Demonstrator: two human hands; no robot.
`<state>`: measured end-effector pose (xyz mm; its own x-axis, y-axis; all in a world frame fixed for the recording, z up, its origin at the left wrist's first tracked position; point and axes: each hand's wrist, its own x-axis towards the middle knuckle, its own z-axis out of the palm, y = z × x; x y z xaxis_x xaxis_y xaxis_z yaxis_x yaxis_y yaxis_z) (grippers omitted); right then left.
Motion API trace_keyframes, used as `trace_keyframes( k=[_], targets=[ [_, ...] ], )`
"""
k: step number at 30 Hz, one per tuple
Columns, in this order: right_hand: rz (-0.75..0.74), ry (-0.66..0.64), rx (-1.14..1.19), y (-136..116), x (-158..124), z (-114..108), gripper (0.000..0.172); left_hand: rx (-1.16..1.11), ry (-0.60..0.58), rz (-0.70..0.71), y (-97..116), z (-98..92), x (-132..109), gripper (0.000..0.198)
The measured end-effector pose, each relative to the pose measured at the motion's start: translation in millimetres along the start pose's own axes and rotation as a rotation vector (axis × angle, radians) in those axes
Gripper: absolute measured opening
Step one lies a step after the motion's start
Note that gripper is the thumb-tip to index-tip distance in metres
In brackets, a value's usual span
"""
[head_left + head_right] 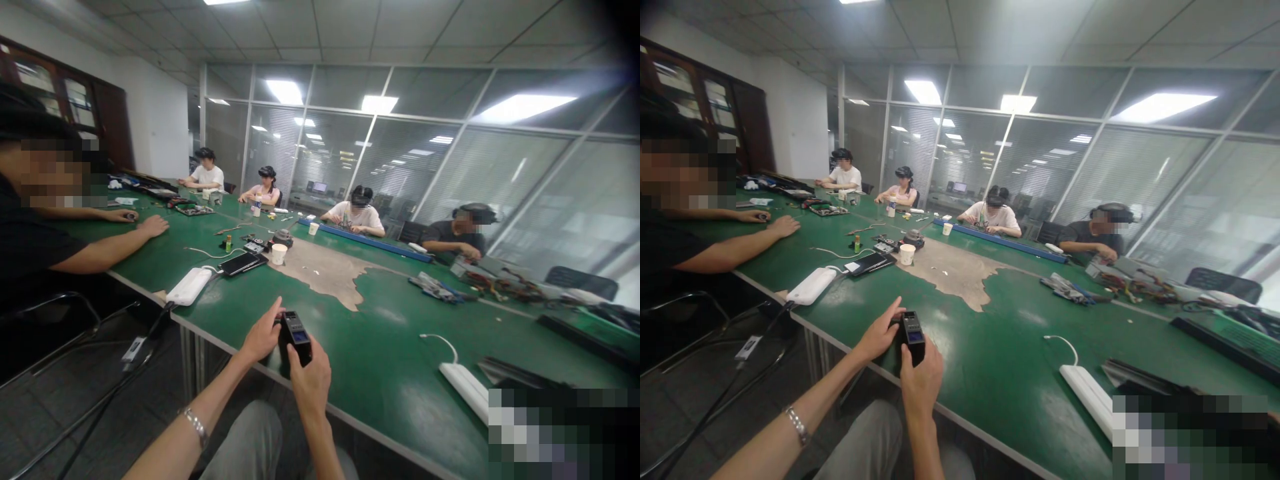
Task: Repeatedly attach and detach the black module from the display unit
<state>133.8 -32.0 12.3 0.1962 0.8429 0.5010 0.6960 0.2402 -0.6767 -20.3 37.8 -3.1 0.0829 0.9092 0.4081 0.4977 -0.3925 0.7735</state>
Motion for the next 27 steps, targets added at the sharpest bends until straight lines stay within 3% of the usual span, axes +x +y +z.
trace_keyframes(
  k=[8, 12, 19, 24, 27],
  targets=[
    [0.033, 0.094, 0.256, -24, 32, -29, 0.049, -0.150, 0.085, 0.034, -9, 6.1, 4, 0.062],
    [0.079, 0.148, 0.303, -12, 41, -44, 0.053, -0.108, 0.096, 0.060, -13, 6.9, 4, 0.061],
    [0.081, 0.087, 0.202, 36, 37, -29, 0.050, 0.062, 0.034, 0.082, -13, 2.9, 5, 0.052],
    [0.102, 0.023, 0.065, 45, 39, -21, 0.049, 0.089, 0.035, 0.090, -12, 1.7, 6, 0.051],
    [0.114, 0.033, -0.033, 47, 37, -18, 0.059, 0.093, 0.033, 0.097, -10, 1.0, 6, 0.050]
  ],
)
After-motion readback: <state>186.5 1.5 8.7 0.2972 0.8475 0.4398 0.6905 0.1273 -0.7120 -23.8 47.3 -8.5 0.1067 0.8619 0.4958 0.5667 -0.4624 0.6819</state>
